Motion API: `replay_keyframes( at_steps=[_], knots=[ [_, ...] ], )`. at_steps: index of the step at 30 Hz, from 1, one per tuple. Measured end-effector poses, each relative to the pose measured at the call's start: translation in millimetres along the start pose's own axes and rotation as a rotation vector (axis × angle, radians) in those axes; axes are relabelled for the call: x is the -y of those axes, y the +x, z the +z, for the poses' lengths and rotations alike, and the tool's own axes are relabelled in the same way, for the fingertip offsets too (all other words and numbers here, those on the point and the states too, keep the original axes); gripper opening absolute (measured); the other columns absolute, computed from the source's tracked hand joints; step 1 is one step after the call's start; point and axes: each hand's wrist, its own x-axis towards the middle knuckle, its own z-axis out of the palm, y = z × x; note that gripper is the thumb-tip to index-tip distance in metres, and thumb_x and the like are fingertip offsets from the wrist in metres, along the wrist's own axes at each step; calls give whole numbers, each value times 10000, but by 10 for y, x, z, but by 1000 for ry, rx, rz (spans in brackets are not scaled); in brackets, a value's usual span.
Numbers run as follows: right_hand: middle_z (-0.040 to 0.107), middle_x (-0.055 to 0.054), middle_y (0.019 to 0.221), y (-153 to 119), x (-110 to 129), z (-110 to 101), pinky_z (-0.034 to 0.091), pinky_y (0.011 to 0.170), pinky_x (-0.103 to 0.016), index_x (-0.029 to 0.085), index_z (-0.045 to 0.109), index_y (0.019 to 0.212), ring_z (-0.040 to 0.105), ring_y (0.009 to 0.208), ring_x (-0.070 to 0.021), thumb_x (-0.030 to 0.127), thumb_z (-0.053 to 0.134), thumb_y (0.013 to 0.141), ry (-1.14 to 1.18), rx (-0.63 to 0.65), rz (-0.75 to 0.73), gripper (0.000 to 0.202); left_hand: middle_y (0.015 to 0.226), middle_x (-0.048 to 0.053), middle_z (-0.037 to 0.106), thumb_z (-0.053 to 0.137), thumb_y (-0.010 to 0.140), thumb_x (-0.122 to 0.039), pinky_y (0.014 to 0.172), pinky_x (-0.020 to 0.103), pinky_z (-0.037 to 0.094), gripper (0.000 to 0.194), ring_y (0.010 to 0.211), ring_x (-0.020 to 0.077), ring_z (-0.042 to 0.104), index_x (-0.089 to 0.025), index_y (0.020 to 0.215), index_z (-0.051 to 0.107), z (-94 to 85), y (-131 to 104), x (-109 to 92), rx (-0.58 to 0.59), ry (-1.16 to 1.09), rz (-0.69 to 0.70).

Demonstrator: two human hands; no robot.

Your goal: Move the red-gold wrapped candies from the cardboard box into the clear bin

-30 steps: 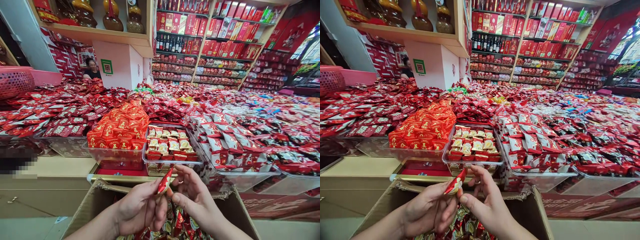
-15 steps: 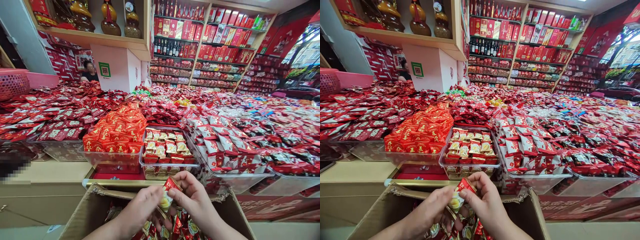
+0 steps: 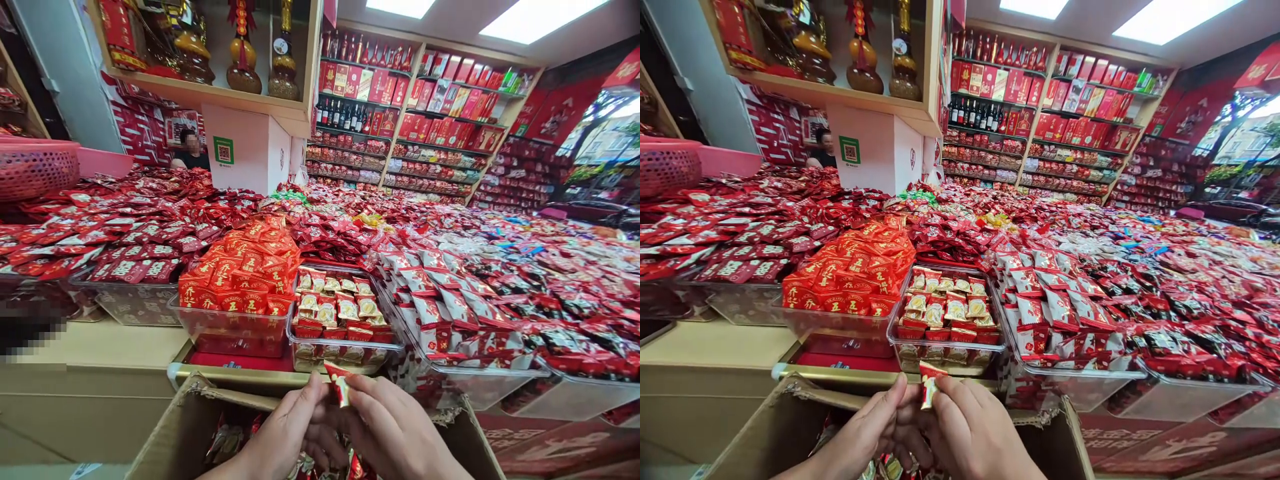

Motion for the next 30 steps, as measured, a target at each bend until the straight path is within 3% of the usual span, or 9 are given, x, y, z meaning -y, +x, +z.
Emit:
replay_keyframes(
  at_steps=[3, 5, 7, 9, 11, 15, 18, 23, 30],
  knots=[
    [621, -108, 933, 259, -117, -176, 484, 706, -254, 147, 502, 923, 568, 852, -154, 84, 484, 760, -7, -26, 57, 175, 731, 73, 640, 281, 747, -669, 496, 220, 352, 625, 555, 160, 627, -120, 894, 543, -31, 22, 49, -13, 29, 15],
    [615, -105, 933, 545, -258, -236, 470, 712, -269, 154, 503, 868, 567, 859, -164, 110, 467, 780, -68, 34, 113, 104, 732, 67, 639, 309, 746, -657, 488, 218, 340, 591, 517, 146, 620, -124, 875, 532, -50, 43, 94, -15, 71, 11],
    [618, -96, 832, 859, -445, -201, 459, 655, -279, 142, 508, 825, 576, 770, -178, 132, 443, 792, -186, 205, 191, 74, 740, 63, 635, 326, 748, -644, 497, 221, 340, 565, 513, 139, 615, -128, 859, 527, -60, 53, 119, -6, 120, 16],
    [606, -80, 751, 1129, -653, -73, 435, 609, -261, 132, 516, 803, 571, 700, -173, 131, 411, 805, -314, 469, 249, 105, 743, 60, 629, 329, 749, -640, 505, 226, 341, 557, 512, 136, 609, -128, 853, 524, -63, 48, 120, 11, 151, 12],
    [607, -90, 780, 1304, -846, 103, 416, 612, -245, 119, 528, 824, 575, 710, -170, 100, 391, 803, -390, 639, 259, 140, 733, 58, 622, 327, 754, -633, 505, 228, 341, 556, 499, 132, 599, -122, 848, 527, -67, 35, 109, 32, 169, 1],
    [613, -125, 862, 1385, -1092, 409, 408, 625, -231, 86, 554, 892, 590, 764, -181, 35, 382, 773, -418, 746, 262, 215, 731, 62, 614, 324, 772, -606, 501, 219, 337, 545, 478, 113, 574, -110, 839, 540, -91, 22, 110, 59, 220, -15],
    [620, -139, 881, 1360, -1164, 525, 410, 656, -234, 74, 579, 894, 589, 801, -192, 78, 403, 785, -422, 806, 260, 207, 737, 59, 615, 313, 796, -577, 495, 204, 332, 518, 478, 102, 563, -116, 844, 543, -110, 27, 122, 79, 256, -3],
    [646, -111, 838, 1404, -1211, 545, 403, 677, -223, 108, 635, 774, 583, 812, -192, 171, 530, 730, -394, 904, 217, 130, 710, 55, 607, 310, 804, -564, 474, 195, 327, 504, 459, 101, 541, -122, 835, 550, -103, 36, 103, 91, 293, -3],
    [650, -101, 792, 1489, -1250, 552, 391, 575, -236, 115, 655, 751, 581, 736, -200, 174, 581, 655, -389, 916, 211, 135, 726, 67, 609, 316, 791, -580, 475, 200, 341, 523, 465, 107, 535, -120, 843, 559, -118, 31, 106, 105, 326, -8]
  ],
)
